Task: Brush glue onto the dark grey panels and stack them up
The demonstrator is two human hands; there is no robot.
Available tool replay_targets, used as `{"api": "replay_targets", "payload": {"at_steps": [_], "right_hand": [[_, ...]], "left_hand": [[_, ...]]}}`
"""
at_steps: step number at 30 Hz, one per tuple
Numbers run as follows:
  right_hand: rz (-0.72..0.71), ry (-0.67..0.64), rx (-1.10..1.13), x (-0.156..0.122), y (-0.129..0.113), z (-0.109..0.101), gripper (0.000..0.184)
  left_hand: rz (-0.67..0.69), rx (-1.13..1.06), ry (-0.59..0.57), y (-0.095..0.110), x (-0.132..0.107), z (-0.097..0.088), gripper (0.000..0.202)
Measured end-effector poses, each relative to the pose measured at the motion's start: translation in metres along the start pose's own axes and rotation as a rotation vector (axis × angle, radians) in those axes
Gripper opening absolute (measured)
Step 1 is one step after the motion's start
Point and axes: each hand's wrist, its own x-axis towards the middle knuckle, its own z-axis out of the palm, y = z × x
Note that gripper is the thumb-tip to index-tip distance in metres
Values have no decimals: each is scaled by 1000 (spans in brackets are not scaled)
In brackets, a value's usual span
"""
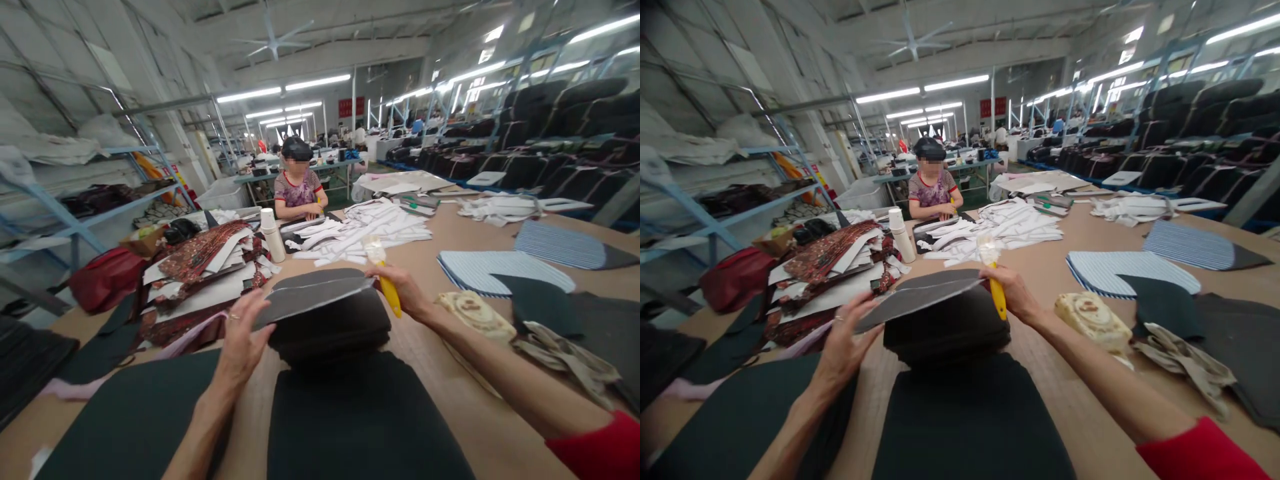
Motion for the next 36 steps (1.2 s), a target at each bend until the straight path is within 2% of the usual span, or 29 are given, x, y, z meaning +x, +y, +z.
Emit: {"api": "replay_targets", "payload": {"at_steps": [3, 5, 8, 11, 14, 16, 19, 21, 24, 28, 32, 36], "right_hand": [[50, 117, 79, -12, -36, -24, 23], [88, 192, 114, -21, -58, -46, 28], [162, 207, 150, -40, -76, -74, 26], [296, 161, 222, -68, -77, -85, 26], [420, 115, 306, -100, -68, -79, 30], [468, 93, 349, -120, -61, -70, 30], [569, 133, 453, -146, -59, -55, 37], [651, 154, 486, -161, -64, -47, 52], [689, 158, 272, -185, -75, -37, 69], [593, 178, -92, -216, -78, -24, 64], [601, 117, -136, -241, -71, -12, 60], [667, 97, -106, -256, -66, -3, 58]], "left_hand": [[-295, -168, 329, -6, -28, -25, 78], [-505, -376, 402, -7, -50, -31, 91], [-695, -642, 305, 3, -73, -21, 94], [-692, -837, 133, 22, -81, -6, 90], [-650, -927, -29, 38, -85, 0, 80], [-683, -945, -103, 41, -92, -2, 83], [-772, -959, -110, 37, -110, -6, 98], [-803, -952, -81, 31, -123, -5, 104], [-818, -907, -78, 25, -140, 0, 104], [-793, -814, -185, 20, -161, 10, 101], [-753, -715, -246, 15, -180, 19, 99], [-791, -689, -255, 11, -190, 22, 100]]}}
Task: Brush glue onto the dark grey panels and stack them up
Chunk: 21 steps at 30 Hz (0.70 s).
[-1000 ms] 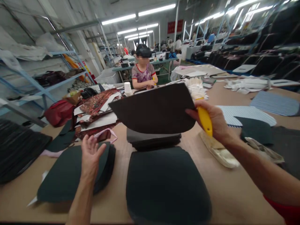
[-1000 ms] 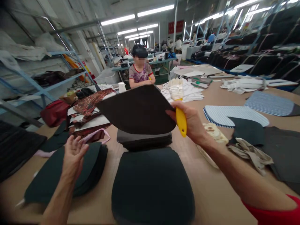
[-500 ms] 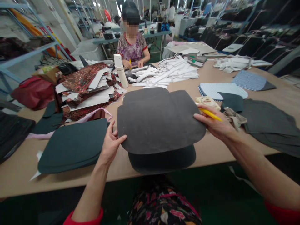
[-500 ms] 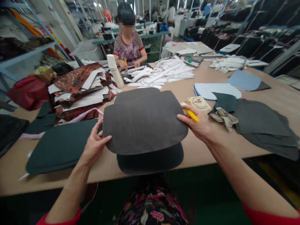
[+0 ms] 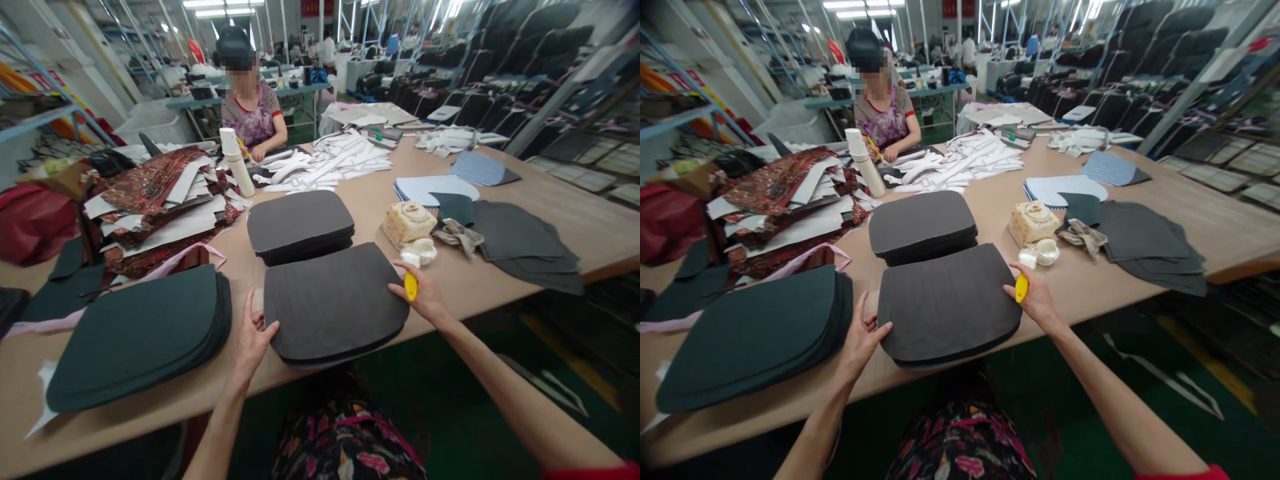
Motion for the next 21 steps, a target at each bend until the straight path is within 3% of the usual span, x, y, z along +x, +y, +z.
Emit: {"api": "replay_targets", "payload": {"at_steps": [12, 21], "right_hand": [[8, -62, -106, 0, 26, 16, 55], [10, -70, -140, -2, 29, 22, 53]], "left_hand": [[59, 242, 30, -26, 21, -1, 93], [85, 329, 34, -33, 23, -2, 90]]}}
